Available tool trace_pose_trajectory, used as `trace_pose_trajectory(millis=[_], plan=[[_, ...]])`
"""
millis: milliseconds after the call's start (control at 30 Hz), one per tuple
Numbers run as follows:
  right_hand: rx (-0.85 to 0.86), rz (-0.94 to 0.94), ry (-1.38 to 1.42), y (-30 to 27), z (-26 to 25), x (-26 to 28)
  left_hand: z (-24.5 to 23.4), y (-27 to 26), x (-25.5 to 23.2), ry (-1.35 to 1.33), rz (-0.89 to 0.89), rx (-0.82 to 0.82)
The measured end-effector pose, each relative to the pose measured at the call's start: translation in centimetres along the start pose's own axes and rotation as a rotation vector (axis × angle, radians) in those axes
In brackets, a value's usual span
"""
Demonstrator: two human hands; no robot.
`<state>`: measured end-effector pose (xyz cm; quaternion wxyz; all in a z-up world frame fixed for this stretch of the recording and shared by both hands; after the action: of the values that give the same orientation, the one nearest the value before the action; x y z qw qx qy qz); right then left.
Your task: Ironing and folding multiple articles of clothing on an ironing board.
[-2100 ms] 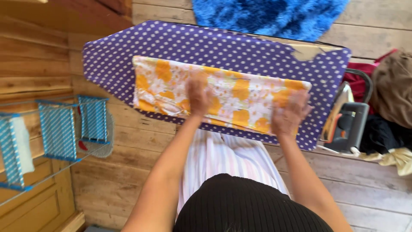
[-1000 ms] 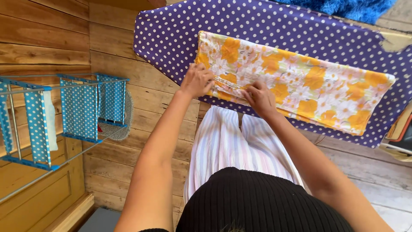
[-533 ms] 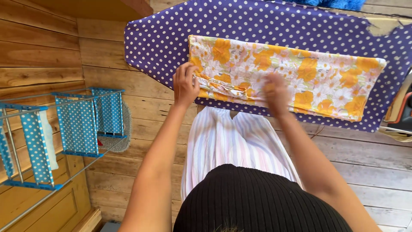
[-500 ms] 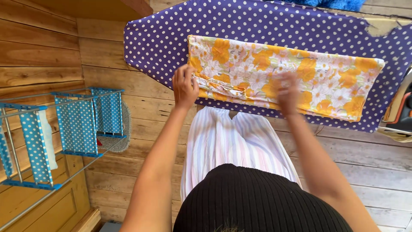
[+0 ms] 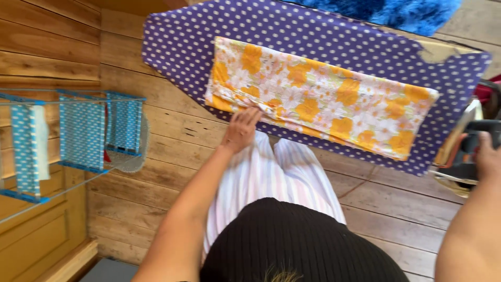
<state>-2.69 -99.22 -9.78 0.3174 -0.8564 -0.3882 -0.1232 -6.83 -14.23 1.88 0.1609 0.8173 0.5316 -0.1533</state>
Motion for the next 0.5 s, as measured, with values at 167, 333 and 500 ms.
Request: trace_pose_trajectory(millis=[167, 333, 500], plan=[[-0.143, -0.029, -0.068, -8.5, -3.5, 5.1, -1.7, 1.6, -0.8, -0.087, -0.087, 0.049], [-0.128, -0.09, -0.017, -19.5, -3.4, 9.6, -2.4, 2.2, 0.5, -0.144, -0.11, 0.027], [0.261, -0.341, -0.21, -35.5, 4.8, 35.0, -2.9, 2.5, 1.8, -0.065, -0.055, -0.003]])
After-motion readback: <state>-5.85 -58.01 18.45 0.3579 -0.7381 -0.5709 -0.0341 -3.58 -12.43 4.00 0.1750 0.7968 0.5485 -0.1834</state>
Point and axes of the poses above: each hand's wrist, its own y-axis towards the middle knuckle, its own z-axis out of the palm, x = y × z, the point moved 8 cm from there along y, towards the middle knuckle, and after that the axes turned 2 degrees about x, right-handed, at the moved point
